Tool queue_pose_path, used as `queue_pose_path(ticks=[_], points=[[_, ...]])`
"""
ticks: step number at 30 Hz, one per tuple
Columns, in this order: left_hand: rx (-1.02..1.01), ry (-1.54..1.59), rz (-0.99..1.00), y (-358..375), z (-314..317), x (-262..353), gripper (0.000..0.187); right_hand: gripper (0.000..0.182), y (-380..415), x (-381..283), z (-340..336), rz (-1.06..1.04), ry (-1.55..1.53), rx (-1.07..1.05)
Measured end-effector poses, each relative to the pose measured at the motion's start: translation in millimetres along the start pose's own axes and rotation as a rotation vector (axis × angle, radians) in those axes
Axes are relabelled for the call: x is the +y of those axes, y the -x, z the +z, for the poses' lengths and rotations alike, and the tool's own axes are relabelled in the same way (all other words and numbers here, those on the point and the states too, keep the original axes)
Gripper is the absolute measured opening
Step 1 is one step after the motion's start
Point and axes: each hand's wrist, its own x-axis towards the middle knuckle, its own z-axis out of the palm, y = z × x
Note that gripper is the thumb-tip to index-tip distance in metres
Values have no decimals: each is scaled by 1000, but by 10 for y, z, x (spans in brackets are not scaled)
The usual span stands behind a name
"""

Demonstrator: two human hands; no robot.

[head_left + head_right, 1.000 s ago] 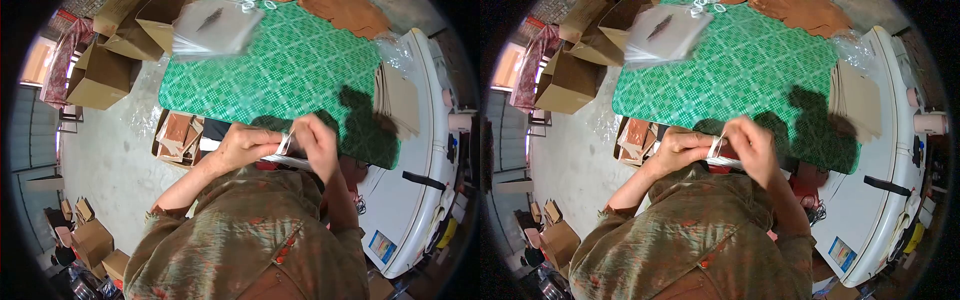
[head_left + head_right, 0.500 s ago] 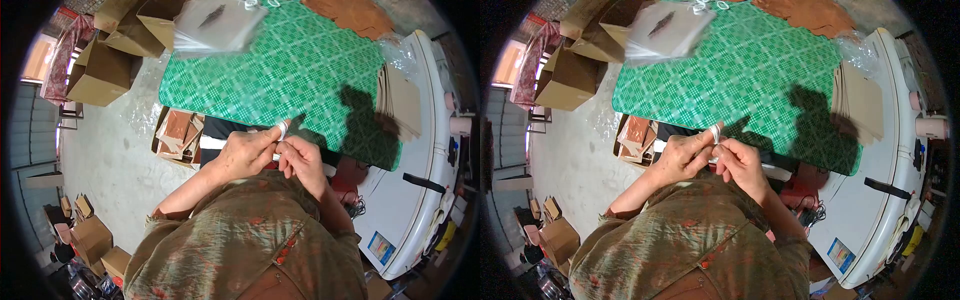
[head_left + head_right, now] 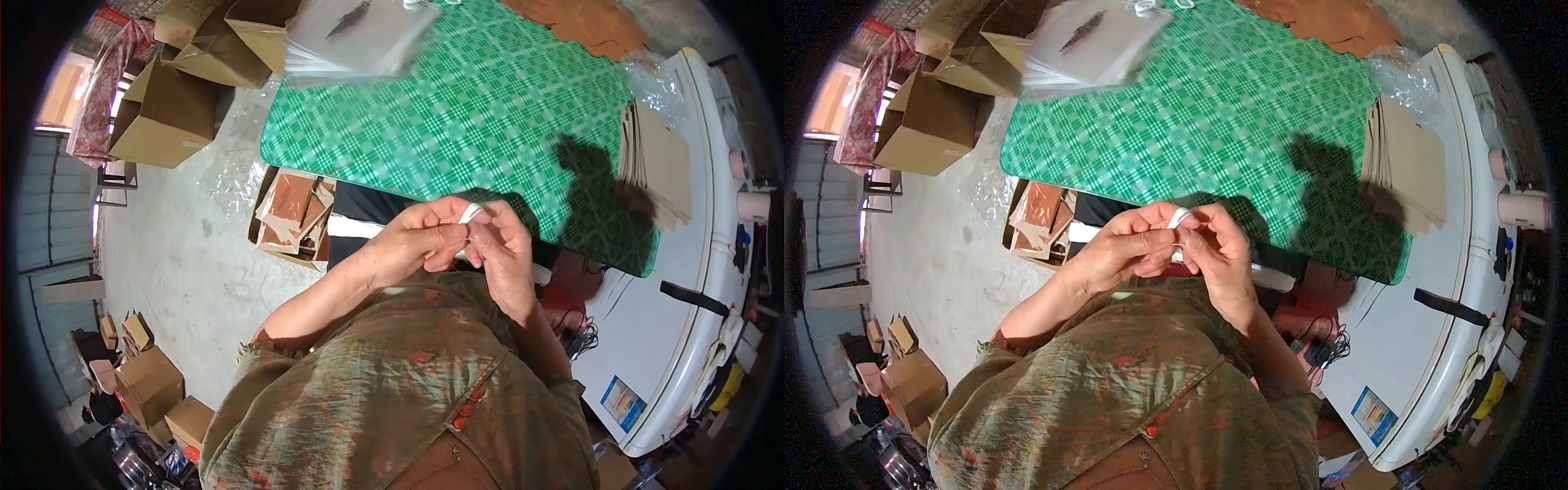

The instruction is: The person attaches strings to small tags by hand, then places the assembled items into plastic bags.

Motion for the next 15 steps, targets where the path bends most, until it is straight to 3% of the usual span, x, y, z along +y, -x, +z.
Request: queue_pose_path(ticks=[4, 11, 15], points=[[39, -96, 1, -31, -66, -11, 26, 13, 11, 87, -44, 1, -53, 65], [356, -179, 167, 14, -80, 49, 23, 18, 71, 187, 85, 25, -35, 0], [494, -658, 341, 10, -42, -32, 9, 20, 39, 155, 110, 13, -187, 14]])
